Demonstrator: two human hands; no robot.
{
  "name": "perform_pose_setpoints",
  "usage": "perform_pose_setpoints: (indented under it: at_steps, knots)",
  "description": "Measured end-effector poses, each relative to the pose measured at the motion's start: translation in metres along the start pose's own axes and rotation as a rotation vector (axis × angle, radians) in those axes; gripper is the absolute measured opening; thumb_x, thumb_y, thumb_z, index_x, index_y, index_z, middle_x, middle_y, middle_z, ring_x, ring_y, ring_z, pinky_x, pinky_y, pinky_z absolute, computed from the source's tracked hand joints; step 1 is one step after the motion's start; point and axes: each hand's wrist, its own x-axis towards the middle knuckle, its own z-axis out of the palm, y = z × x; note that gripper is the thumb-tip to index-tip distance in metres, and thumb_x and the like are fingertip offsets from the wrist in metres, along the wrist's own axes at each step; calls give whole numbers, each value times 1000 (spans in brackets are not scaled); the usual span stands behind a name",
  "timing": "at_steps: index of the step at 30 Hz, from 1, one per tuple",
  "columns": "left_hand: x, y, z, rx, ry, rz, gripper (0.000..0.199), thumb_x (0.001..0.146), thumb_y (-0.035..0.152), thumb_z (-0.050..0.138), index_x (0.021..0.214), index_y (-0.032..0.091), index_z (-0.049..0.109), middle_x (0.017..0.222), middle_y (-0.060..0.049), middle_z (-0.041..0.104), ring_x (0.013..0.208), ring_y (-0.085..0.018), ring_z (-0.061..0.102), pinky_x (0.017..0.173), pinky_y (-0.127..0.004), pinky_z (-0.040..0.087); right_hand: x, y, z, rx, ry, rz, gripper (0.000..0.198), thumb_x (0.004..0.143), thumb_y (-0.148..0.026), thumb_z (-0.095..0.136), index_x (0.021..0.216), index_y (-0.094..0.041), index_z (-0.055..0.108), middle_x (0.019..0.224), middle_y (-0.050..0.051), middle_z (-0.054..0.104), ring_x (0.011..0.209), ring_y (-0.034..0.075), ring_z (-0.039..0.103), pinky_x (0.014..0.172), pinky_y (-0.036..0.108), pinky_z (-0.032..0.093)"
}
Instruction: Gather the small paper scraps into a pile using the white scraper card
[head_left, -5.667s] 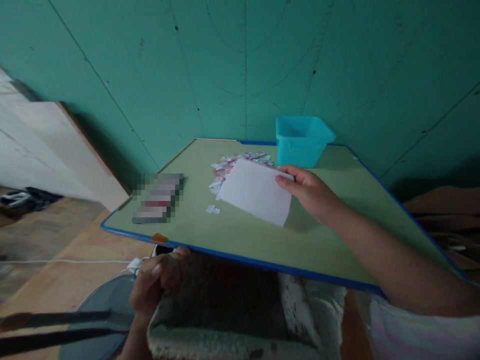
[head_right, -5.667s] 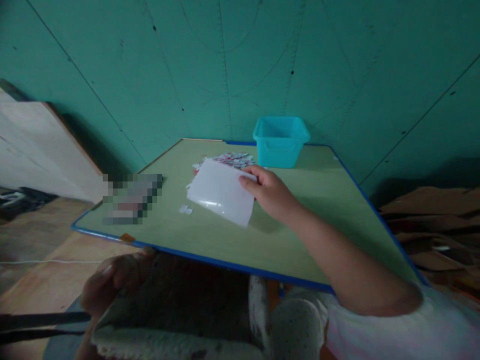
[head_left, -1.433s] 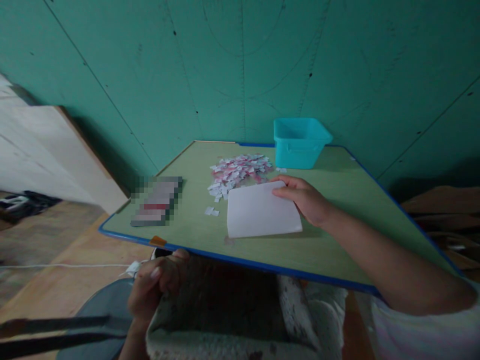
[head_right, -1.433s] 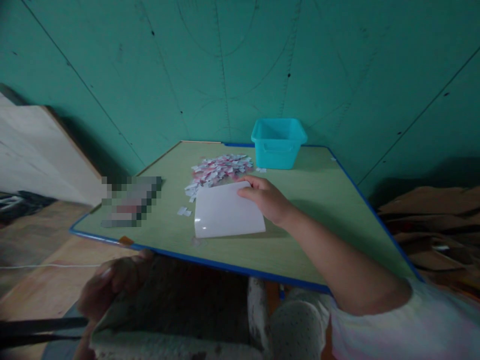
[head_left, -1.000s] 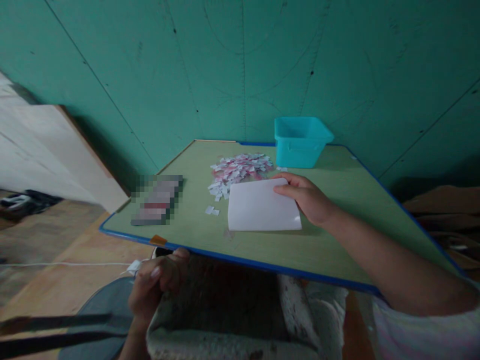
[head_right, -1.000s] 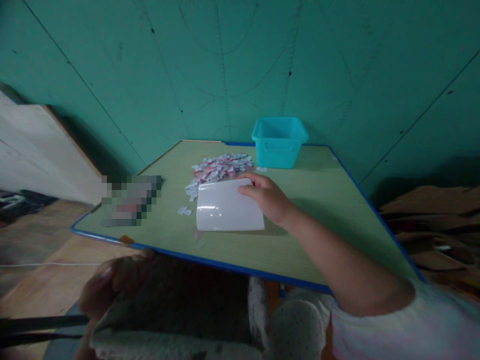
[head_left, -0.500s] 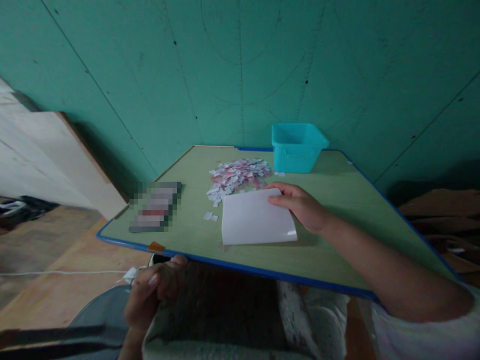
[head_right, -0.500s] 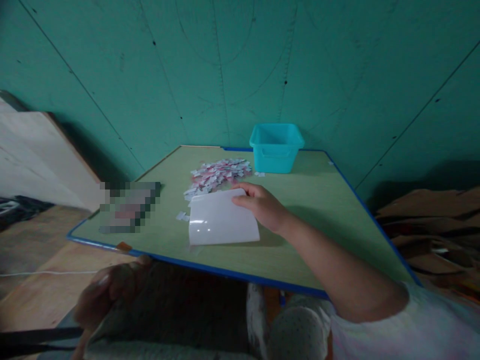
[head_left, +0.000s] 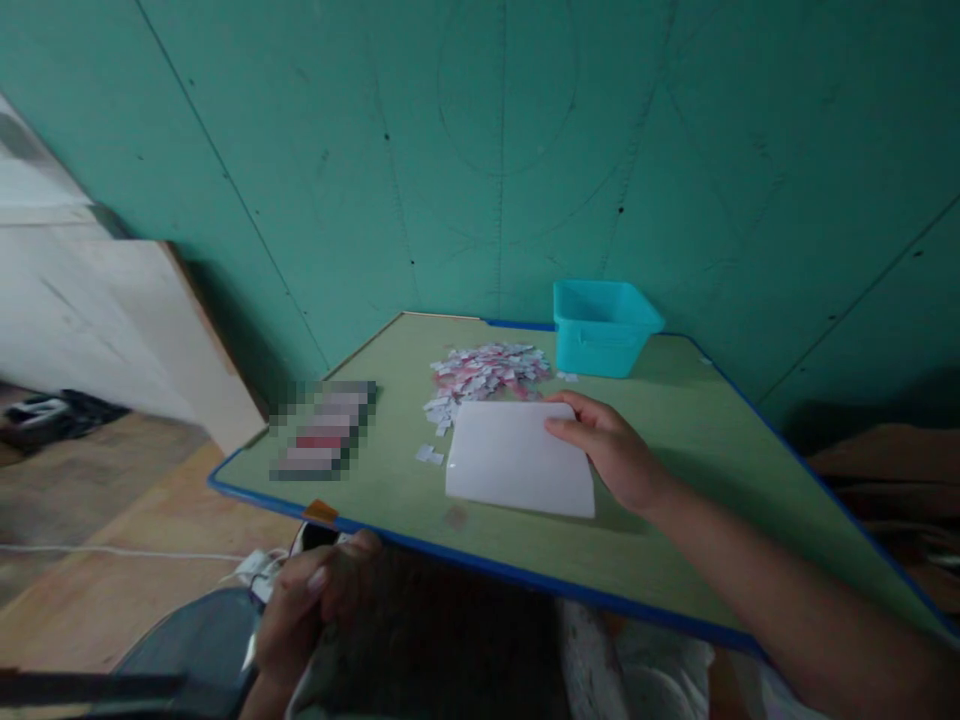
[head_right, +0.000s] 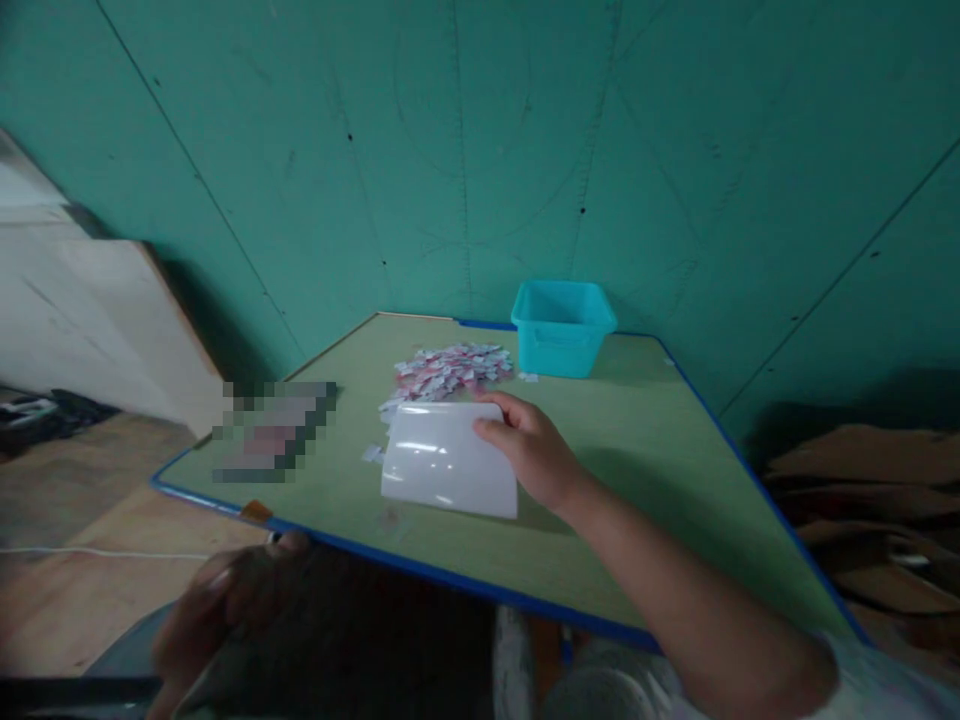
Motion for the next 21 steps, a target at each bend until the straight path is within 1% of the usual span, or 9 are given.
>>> perform_pose_setpoints:
  at_steps: [1,6,9,12,14,18,21]
  knots:
    - [0,0,1,-13,1,14,27,72,32,53,49,21,59,42,0,51,39,-15,45,47,-33,39,0,1,0,-10,4,-3,19,71,-28,53,88,-19,55,67,-3,52,54,8,47,49,21,32]
    - [1,-3,3,-70,24,-10,27,72,31,52,48,21,58,43,1,51,38,-14,44,53,-35,41,2,6,2,-90,-31,-31,19,73,-29,53,88,-18,55,71,-2,53,59,8,47,52,21,33]
    - [1,-5,4,-73,18,35,26,72,30,52,48,20,58,43,1,52,39,-14,45,55,-35,41,1,7,5,-96,-50,-24,21,73,-30,53,90,-17,55,72,-1,53,60,8,46,52,21,32]
    - [1,-7,6,-90,53,70,25,72,29,51,48,21,57,41,1,51,39,-14,45,56,-35,40,-1,7,6,-85,-56,-21,22,73,-30,53,91,-17,54,71,-1,52,60,8,46,52,21,32]
    - [1,-6,6,-77,67,68,26,72,29,52,48,21,57,41,1,52,39,-14,45,55,-35,40,-3,6,6,-86,-62,-20,21,74,-29,52,91,-17,54,71,-2,51,60,8,45,52,21,32]
    - [2,-6,7,-67,39,86,26,72,28,50,48,21,57,41,1,52,39,-15,44,51,-34,38,-3,5,6,-107,-80,-21,20,74,-29,52,89,-17,54,71,-2,51,59,8,45,51,21,31]
    - [3,-5,9,-74,44,96,26,72,27,50,49,21,57,40,1,51,39,-15,44,47,-33,35,-3,5,6,-109,-58,-28,20,74,-30,51,90,-18,54,70,-2,51,59,8,46,51,21,32]
